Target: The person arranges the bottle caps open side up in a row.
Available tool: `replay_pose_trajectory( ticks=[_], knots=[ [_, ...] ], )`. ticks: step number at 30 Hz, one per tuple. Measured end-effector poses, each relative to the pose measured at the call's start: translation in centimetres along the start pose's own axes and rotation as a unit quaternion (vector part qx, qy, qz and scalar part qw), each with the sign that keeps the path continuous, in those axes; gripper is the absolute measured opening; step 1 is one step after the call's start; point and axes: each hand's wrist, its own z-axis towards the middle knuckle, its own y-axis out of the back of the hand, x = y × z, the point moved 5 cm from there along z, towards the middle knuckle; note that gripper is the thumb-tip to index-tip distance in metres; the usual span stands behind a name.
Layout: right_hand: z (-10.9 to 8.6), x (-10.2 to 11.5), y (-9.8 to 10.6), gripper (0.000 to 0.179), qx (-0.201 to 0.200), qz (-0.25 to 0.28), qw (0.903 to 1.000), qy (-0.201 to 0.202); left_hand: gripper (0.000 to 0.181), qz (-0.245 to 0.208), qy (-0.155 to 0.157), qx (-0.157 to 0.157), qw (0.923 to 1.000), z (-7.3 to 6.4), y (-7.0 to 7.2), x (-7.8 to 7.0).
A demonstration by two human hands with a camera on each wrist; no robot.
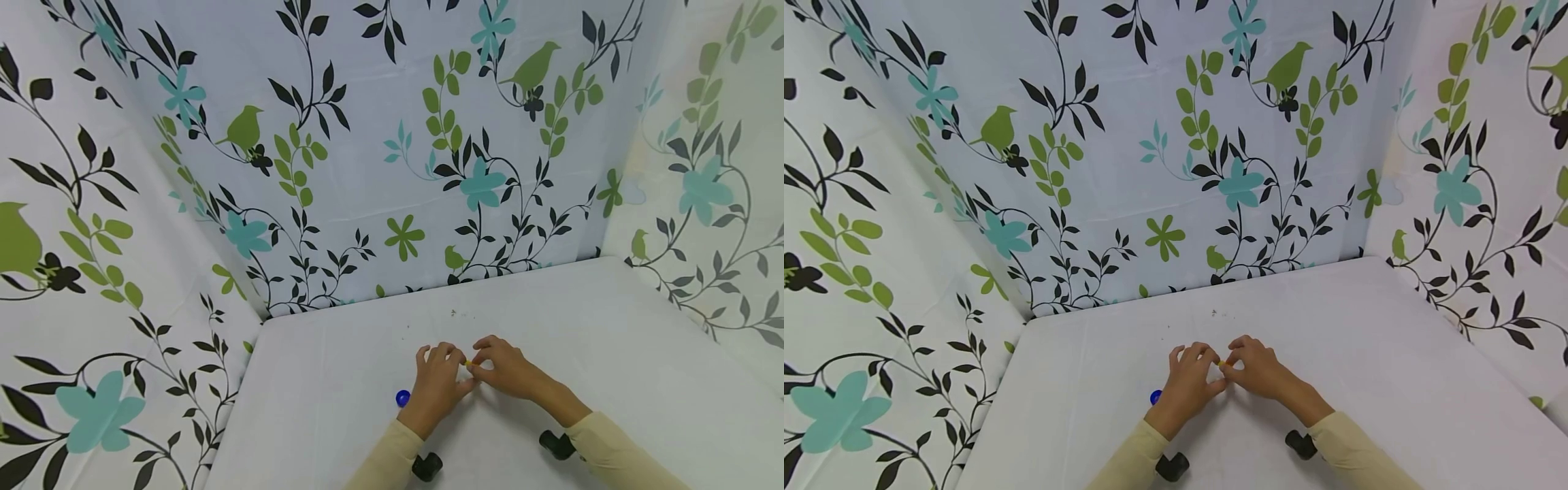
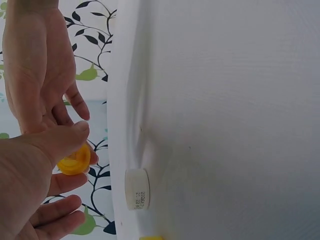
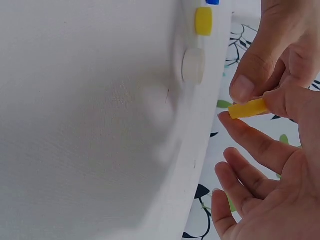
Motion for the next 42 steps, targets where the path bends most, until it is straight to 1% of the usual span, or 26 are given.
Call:
replay_pose_trajectory(
  ticks=[4,9,16,20,25,31,35,42],
  knots=[
    [-0.3,0.1,0.1,0.018,0.006,0.02,0.9997,-0.01,0.038,0.005,-0.002,-0.003,1.0,0.1,-0.1,-0.3],
    [-0.4,-0.1,0.1,0.021,-0.003,0.023,0.9997,-0.008,0.034,-0.013,0.001,0.01,0.9999,0.3,-0.3,-0.5],
    [-0.8,-0.8,0.1,0.018,-0.012,-0.008,0.9998,0.016,0.031,-0.025,0.003,0.038,0.999,0.4,-1.0,-0.4],
    [-1.2,-1.2,0.1,0.017,-0.01,-0.018,0.9996,0.019,0.032,-0.035,-0.001,0.044,0.9984,0.4,-1.3,-0.5],
    [-1.6,-1.8,0.0,0.019,-0.004,-0.031,0.9993,0.018,0.033,-0.033,-0.012,0.047,0.9983,0.5,-1.6,-0.7],
    [-1.9,-2.1,-0.1,0.02,-0.002,-0.058,0.9978,0.031,0.033,-0.032,-0.006,0.065,0.9974,0.6,-1.9,-0.9],
    [-1.9,-2.3,-0.3,0.019,-0.007,-0.072,0.9969,0.033,0.031,-0.013,-0.008,0.071,0.9973,0.7,-2.1,-1.1],
    [-1.8,-3.2,-1.1,0.019,-0.028,-0.11,0.9929,0.036,0.029,0.033,-0.015,0.066,0.9971,0.8,-2.8,-1.3]
  ],
)
